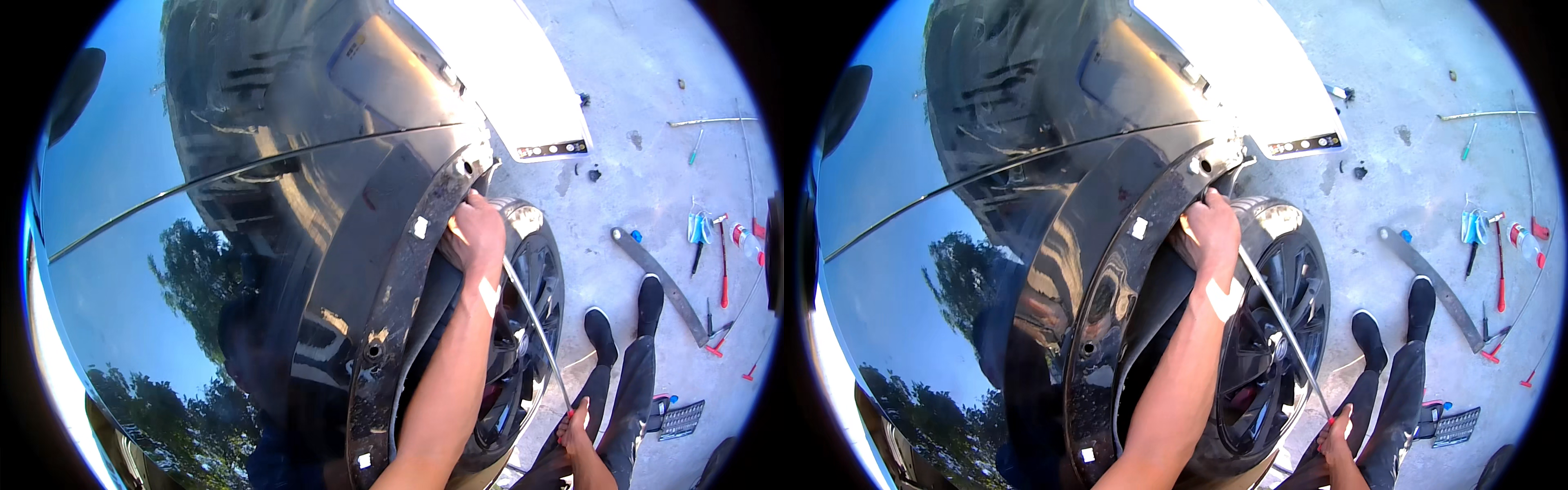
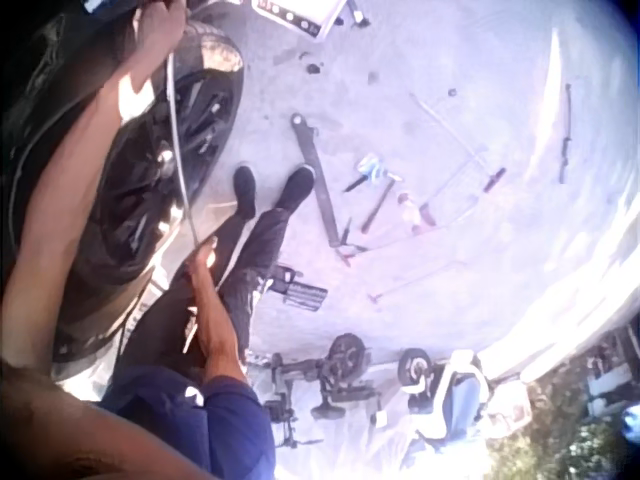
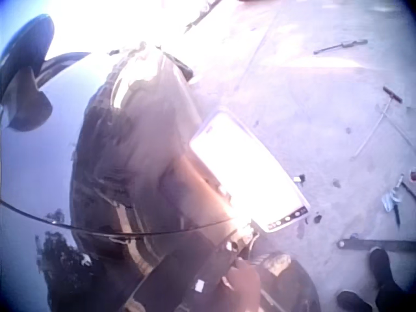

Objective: The person uses a pry tool to detach the inner fender liner from a car body, then uses a small hammer to tap and reshape the edge of the fender.

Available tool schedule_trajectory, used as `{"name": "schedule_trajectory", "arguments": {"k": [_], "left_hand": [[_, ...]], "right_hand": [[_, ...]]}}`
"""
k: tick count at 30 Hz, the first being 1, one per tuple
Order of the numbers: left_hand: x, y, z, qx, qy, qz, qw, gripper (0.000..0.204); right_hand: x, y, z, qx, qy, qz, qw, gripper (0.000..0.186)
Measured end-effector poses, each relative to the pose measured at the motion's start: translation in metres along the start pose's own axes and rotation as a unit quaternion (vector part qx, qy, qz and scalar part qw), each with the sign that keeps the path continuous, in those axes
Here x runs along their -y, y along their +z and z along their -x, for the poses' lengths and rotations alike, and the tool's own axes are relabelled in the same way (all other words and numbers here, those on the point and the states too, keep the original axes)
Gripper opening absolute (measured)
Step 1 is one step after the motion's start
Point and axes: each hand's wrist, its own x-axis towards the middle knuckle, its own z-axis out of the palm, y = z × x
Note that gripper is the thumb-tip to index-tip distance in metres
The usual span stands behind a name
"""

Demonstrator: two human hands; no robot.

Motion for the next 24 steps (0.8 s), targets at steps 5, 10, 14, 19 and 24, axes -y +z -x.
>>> {"name": "schedule_trajectory", "arguments": {"k": [5, 10, 14, 19, 24], "left_hand": [[-0.013, -0.02, 0.007, -0.052, 0.04, -0.042, 0.997, 0.04], [-0.016, 0.012, 0.014, -0.018, 0.059, -0.019, 0.998, 0.041], [-0.012, -0.016, 0.007, -0.019, 0.045, -0.033, 0.998, 0.038], [-0.015, -0.014, 0.006, -0.001, 0.035, -0.061, 0.998, 0.037], [-0.028, -0.008, 0.014, 0.022, 0.044, -0.025, 0.998, 0.035]], "right_hand": [[0.002, 0.034, 0.02, -0.009, 0.021, 0.015, 1.0, 0.063], [-0.002, -0.003, -0.004, -0.027, 0.027, -0.029, 0.999, 0.066], [-0.009, 0.014, 0.0, 0.001, 0.032, -0.009, 0.999, 0.064], [-0.001, 0.023, 0.003, -0.018, 0.042, 0.016, 0.999, 0.063], [-0.013, -0.003, -0.004, 0.031, 0.043, -0.01, 0.999, 0.063]]}}
